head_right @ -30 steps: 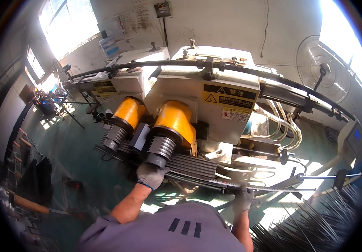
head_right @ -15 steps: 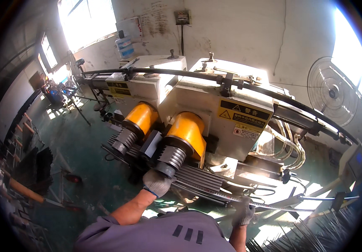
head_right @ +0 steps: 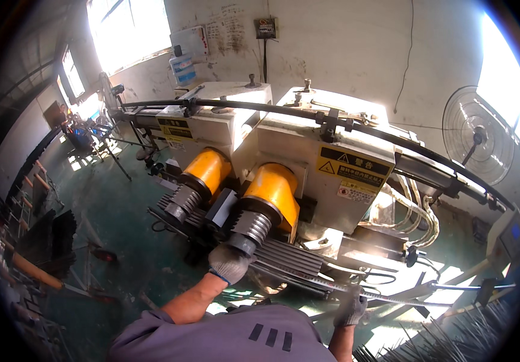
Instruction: The person operates a manual metal bending machine in a workshop. They repeatedly pick up long metal rods, insert them into the machine's jaws, and use a lever to bend the rods into a specific shape. The person then removes the bent rods and stacks them on a nearby pile.
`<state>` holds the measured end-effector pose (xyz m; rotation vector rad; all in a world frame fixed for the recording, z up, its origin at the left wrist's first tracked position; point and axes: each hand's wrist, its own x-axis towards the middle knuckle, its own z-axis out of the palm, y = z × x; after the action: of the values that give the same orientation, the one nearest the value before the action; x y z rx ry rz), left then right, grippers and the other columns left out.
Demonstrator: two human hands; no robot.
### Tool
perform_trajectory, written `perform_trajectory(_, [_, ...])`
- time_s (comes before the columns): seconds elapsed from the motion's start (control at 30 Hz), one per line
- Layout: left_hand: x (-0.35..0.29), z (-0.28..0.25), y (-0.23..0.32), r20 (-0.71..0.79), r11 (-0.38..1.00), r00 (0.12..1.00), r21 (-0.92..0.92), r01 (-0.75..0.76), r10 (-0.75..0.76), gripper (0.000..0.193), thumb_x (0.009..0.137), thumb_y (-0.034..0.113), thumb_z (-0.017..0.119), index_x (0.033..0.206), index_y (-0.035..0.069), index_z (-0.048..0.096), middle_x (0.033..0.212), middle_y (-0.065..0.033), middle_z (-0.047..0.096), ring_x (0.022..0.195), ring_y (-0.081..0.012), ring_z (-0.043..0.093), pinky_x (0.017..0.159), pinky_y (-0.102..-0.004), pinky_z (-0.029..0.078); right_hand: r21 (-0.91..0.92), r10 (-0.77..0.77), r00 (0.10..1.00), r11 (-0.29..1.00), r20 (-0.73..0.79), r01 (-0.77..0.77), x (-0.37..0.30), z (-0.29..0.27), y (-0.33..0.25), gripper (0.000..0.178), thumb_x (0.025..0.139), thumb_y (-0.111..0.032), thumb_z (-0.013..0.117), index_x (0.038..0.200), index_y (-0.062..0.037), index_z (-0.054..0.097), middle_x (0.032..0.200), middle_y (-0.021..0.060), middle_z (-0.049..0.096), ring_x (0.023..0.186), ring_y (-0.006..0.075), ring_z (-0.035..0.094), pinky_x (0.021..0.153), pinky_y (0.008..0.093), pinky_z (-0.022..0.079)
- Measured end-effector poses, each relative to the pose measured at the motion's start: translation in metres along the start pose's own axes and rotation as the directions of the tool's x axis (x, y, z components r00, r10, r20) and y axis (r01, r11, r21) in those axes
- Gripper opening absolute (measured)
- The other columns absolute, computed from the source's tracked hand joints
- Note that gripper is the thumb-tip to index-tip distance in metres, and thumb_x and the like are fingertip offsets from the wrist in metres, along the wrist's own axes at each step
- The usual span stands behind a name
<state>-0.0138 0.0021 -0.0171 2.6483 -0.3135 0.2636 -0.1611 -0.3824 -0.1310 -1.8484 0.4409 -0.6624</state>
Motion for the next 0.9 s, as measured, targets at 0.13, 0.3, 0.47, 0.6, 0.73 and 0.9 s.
perform_trajectory(0.13, [0.001, -0.002, 0.001, 0.037, 1.000, 0.999, 0.014, 0.018, -0.019, 0.037, 0.092, 0.039, 0.080, 0.118, 0.013, 0.078, 0.114, -0.0160, 0.079, 0.107, -0.0395, 0.075, 0.093, -0.0473, 0.061, -0.427, -0.320, 0.947, 0.851, 0.043, 0.307, -0.002, -0.002, 0.003, 0.042, 0.083, -0.005, 0.088, 0.121, -0.0107, 0.069, 0.083, 0.0018, 0.074, 0.079, 0.0214, 0.072, 0.085, 0.0381, 0.052])
perform_trajectory(0.3, [-0.002, -0.001, -0.003, -0.026, 0.998, 0.998, 0.013, -0.058, 0.058, 0.036, 0.091, 0.037, 0.081, 0.116, 0.012, 0.078, 0.112, -0.0158, 0.079, 0.104, -0.0399, 0.075, 0.092, -0.0480, 0.061, -0.389, -0.291, 0.957, 0.881, 0.003, 0.269, -0.003, 0.001, -0.008, 0.044, 0.083, -0.006, 0.088, 0.123, -0.0103, 0.069, 0.082, 0.0006, 0.075, 0.080, 0.0211, 0.073, 0.086, 0.0377, 0.052])
perform_trajectory(0.47, [-0.006, -0.008, 0.001, -0.153, 0.953, 0.941, 0.086, -0.291, 0.301, 0.034, 0.091, 0.036, 0.082, 0.115, 0.012, 0.079, 0.109, -0.0156, 0.078, 0.099, -0.0393, 0.074, 0.088, -0.0479, 0.061, 0.240, 0.167, 0.985, 0.958, -0.033, -0.154, -0.004, -0.001, 0.019, 0.040, 0.086, -0.010, 0.086, 0.123, -0.0098, 0.071, 0.089, 0.0007, 0.076, 0.085, 0.0218, 0.073, 0.087, 0.0415, 0.051])
perform_trajectory(0.6, [-0.018, -0.020, 0.013, -0.119, 0.978, 0.971, -0.015, -0.208, 0.205, 0.034, 0.088, 0.037, 0.085, 0.110, 0.011, 0.080, 0.108, -0.0152, 0.078, 0.097, -0.0382, 0.075, 0.085, -0.0477, 0.061, -0.358, -0.334, 0.942, 0.875, 0.042, 0.326, -0.006, -0.012, 0.016, 0.033, 0.087, -0.011, 0.083, 0.120, -0.0111, 0.075, 0.099, 0.0009, 0.076, 0.091, 0.0231, 0.073, 0.088, 0.0442, 0.050])
perform_trajectory(0.73, [-0.023, -0.039, 0.035, 0.114, 0.989, 0.992, -0.141, -0.038, 0.054, 0.036, 0.087, 0.041, 0.087, 0.102, 0.009, 0.081, 0.104, -0.0137, 0.077, 0.093, -0.0367, 0.075, 0.082, -0.0462, 0.061, -0.387, -0.427, 0.900, 0.818, 0.087, 0.425, 0.000, -0.020, -0.022, 0.020, 0.098, -0.013, 0.076, 0.117, -0.0105, 0.076, 0.105, 0.0063, 0.072, 0.079, 0.0227, 0.070, 0.075, 0.0395, 0.053])
perform_trajectory(0.9, [-0.030, -0.031, 0.079, 0.195, 0.929, 0.965, -0.358, -0.093, 0.172, 0.036, 0.087, 0.040, 0.090, 0.092, 0.007, 0.077, 0.094, -0.0117, 0.073, 0.088, -0.0347, 0.075, 0.079, -0.0451, 0.060, 0.524, 0.262, 0.964, 0.814, 0.050, -0.248, 0.002, -0.002, -0.095, 0.027, 0.113, -0.026, 0.065, 0.105, -0.0008, 0.071, 0.083, 0.0081, 0.069, 0.063, 0.0161, 0.067, 0.056, 0.0303, 0.052])
